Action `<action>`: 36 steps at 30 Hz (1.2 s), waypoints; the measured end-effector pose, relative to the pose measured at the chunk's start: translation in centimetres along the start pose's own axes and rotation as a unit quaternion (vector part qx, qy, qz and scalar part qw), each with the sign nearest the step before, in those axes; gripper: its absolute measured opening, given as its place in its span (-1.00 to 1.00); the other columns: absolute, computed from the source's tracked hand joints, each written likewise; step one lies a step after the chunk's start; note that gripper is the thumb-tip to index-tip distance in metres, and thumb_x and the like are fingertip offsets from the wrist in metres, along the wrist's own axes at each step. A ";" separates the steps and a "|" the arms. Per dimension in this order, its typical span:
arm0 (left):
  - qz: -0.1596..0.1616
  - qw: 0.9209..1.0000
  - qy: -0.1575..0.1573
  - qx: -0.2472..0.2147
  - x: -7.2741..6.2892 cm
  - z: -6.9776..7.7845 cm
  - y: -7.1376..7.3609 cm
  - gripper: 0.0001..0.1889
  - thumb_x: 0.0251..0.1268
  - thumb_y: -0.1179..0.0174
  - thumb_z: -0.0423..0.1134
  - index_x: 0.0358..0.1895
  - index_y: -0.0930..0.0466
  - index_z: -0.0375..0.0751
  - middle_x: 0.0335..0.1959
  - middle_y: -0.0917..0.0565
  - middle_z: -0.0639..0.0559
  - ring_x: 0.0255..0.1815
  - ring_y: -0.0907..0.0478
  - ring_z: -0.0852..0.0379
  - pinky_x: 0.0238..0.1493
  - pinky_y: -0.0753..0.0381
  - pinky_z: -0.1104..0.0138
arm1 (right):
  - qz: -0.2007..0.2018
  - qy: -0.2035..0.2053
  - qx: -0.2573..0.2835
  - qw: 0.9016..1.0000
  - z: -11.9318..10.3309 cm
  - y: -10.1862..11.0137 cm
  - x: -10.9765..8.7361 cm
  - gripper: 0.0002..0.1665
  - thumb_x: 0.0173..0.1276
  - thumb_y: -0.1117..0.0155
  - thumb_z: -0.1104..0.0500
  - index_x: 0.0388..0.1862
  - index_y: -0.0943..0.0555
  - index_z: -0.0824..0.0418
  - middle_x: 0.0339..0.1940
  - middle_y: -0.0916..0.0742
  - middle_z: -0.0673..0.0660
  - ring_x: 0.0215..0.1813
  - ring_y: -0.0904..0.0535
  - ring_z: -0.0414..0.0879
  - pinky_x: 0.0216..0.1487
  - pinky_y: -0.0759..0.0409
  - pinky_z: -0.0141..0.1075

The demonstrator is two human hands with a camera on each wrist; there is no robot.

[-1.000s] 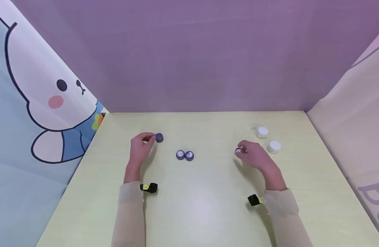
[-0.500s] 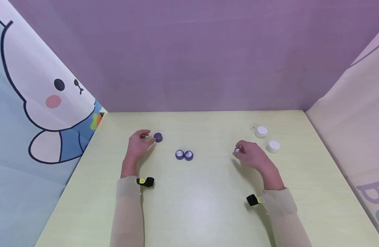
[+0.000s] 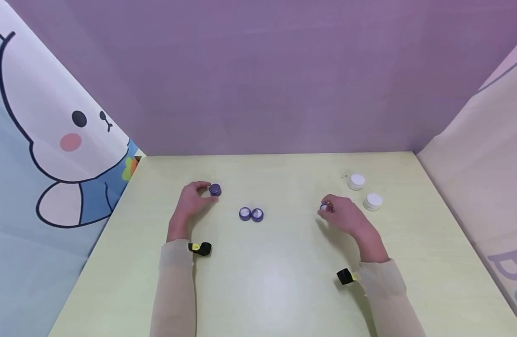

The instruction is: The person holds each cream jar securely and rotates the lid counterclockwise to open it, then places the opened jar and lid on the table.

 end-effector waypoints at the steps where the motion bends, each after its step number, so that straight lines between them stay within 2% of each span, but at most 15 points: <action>1: 0.003 1.000 -0.002 0.003 0.0 0.0 -0.1 -0.36 0.09 -0.45 -0.07 0.23 -0.48 -0.22 0.22 -0.49 -0.21 0.31 -0.35 -0.17 0.34 -0.25 0.02 | 0.002 0.000 -0.002 1.000 0.0 0.0 0.0 -0.71 0.38 -0.23 0.12 -0.05 -0.58 0.31 -0.29 -0.68 0.14 -0.27 -0.57 -0.02 -0.25 -0.55 -0.14; 9: 0.022 1.000 0.002 0.016 0.0 0.3 -0.1 -0.38 0.08 -0.46 -0.07 0.20 -0.52 -0.24 0.17 -0.53 -0.22 0.27 -0.39 -0.19 0.31 -0.28 0.00 | 0.003 0.005 -0.003 1.000 -0.1 0.0 0.1 -0.71 0.38 -0.21 0.13 -0.04 -0.57 0.30 -0.29 -0.67 0.15 -0.28 -0.56 -0.02 -0.24 -0.54 -0.13; 15: 0.021 1.000 -0.013 0.019 0.3 0.5 -0.5 -0.42 0.10 -0.45 -0.08 0.16 -0.54 -0.27 0.13 -0.57 -0.20 0.25 -0.42 -0.16 0.31 -0.30 0.03 | -0.008 -0.002 -0.005 1.000 0.0 -0.2 0.3 -0.68 0.40 -0.22 0.12 -0.01 -0.56 0.32 -0.27 -0.67 0.16 -0.27 -0.57 -0.02 -0.25 -0.55 -0.13; 21: 0.020 1.000 -0.002 0.001 0.2 0.6 -0.9 -0.45 0.13 -0.43 -0.09 0.14 -0.53 -0.27 0.09 -0.58 -0.17 0.21 -0.44 -0.13 0.29 -0.33 0.05 | -0.007 -0.002 -0.008 1.000 0.2 -0.4 0.4 -0.67 0.40 -0.22 0.11 0.00 -0.56 0.32 -0.26 -0.68 0.16 -0.25 -0.57 -0.01 -0.23 -0.56 -0.12; 28: 0.019 0.999 -0.026 -0.023 -0.6 1.8 -0.7 -0.55 0.13 -0.42 -0.19 0.07 -0.55 -0.24 -0.02 -0.59 -0.14 0.04 -0.51 -0.11 0.11 -0.48 0.05 | -0.005 0.006 -0.013 1.000 -0.1 -0.4 0.1 -0.67 0.39 -0.22 0.12 -0.01 -0.56 0.34 -0.28 -0.68 0.16 -0.24 -0.59 0.00 -0.22 -0.57 -0.10; 36: 0.002 0.997 -0.048 -0.052 -1.6 3.8 -0.6 -0.58 0.15 -0.40 -0.23 0.08 -0.55 -0.17 0.04 -0.58 -0.10 0.04 -0.54 -0.11 0.00 -0.56 0.06 | -0.005 0.005 -0.018 1.000 -0.4 -0.4 0.1 -0.65 0.39 -0.21 0.11 0.01 -0.56 0.35 -0.25 -0.69 0.18 -0.22 -0.60 0.02 -0.19 -0.57 -0.07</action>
Point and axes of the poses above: each hand's wrist, its own x-axis towards the middle knuckle, its own y-axis out of the back of the hand, z = x × y, the point moved 5 cm from there along x, towards the middle knuckle
